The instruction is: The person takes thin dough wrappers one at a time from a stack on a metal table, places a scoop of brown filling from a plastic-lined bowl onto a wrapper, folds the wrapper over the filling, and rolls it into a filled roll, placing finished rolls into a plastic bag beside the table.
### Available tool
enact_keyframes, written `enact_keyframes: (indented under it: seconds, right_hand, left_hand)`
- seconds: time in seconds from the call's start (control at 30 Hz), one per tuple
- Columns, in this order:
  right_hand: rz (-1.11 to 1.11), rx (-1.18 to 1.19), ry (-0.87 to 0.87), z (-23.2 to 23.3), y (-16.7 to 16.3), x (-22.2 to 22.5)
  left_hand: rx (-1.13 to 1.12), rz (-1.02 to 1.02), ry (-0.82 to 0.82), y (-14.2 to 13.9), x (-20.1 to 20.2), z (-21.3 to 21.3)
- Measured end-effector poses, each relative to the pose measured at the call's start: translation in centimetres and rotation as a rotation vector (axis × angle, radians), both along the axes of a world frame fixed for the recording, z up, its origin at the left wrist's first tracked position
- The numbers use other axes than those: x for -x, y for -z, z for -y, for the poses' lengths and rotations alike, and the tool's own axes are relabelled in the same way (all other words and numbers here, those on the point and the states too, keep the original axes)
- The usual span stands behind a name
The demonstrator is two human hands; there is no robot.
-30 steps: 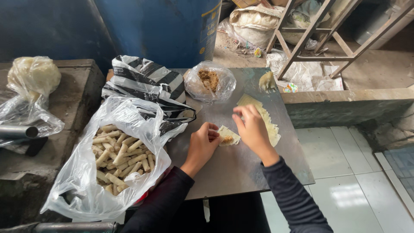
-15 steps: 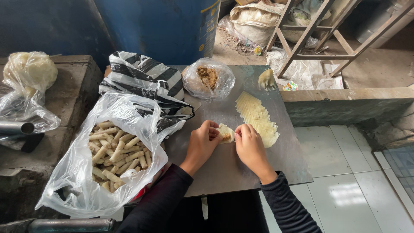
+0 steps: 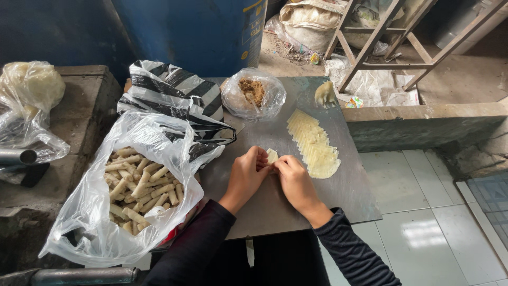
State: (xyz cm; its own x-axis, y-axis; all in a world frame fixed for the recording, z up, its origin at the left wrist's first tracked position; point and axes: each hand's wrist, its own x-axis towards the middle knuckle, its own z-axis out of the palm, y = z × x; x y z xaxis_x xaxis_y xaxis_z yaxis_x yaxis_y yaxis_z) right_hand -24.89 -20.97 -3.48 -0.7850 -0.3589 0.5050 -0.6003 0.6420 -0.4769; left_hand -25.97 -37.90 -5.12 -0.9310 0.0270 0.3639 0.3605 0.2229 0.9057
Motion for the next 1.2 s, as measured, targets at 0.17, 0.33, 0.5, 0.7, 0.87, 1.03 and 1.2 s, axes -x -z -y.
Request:
enact_keyframes:
  seconds: [0.17,0.33,0.5,0.7,0.87,1.03,1.2]
  right_hand:
    - [-0.074,-0.043,-0.022,-0.3,-0.2,-0.4]
    - [0.01,0.013,-0.085,-0.6,-0.8,-0.5]
    - [0.086,0.03,-0.092,-0.9,-0.6,-0.1]
    - [0.116,-0.058,-0.12,-1.5,-1.4,0.1]
    - [0.309,0.008,-0.189,-2.5,-2.3,-1.4]
    - [0.184,0.022,-0.102,-3.3,-1.0,-2.3]
    - [0.342,-0.27,-0.121,-3.7,-1.4,2.0]
  left_hand:
    - [0.282,-0.189,0.067,-0.5,-0.6,1.1]
    - [0.433,-0.415,0.016,-0.1,-0.9,0.9]
    - [0.516,-0.397,-0.029,-0.2,-1.2,0.7]
    - [0.554,-0.407,-0.039,-1.2,-3.0,0.4]
    - [0.57,-0.377,-0.098,-1.5,-4.6,-0.6]
    - [0.578,-0.347,-0.138,-0.7,-5.6,-2.1]
    - [0.661,-0.135,-0.197,-0.4,-4.0,-3.7]
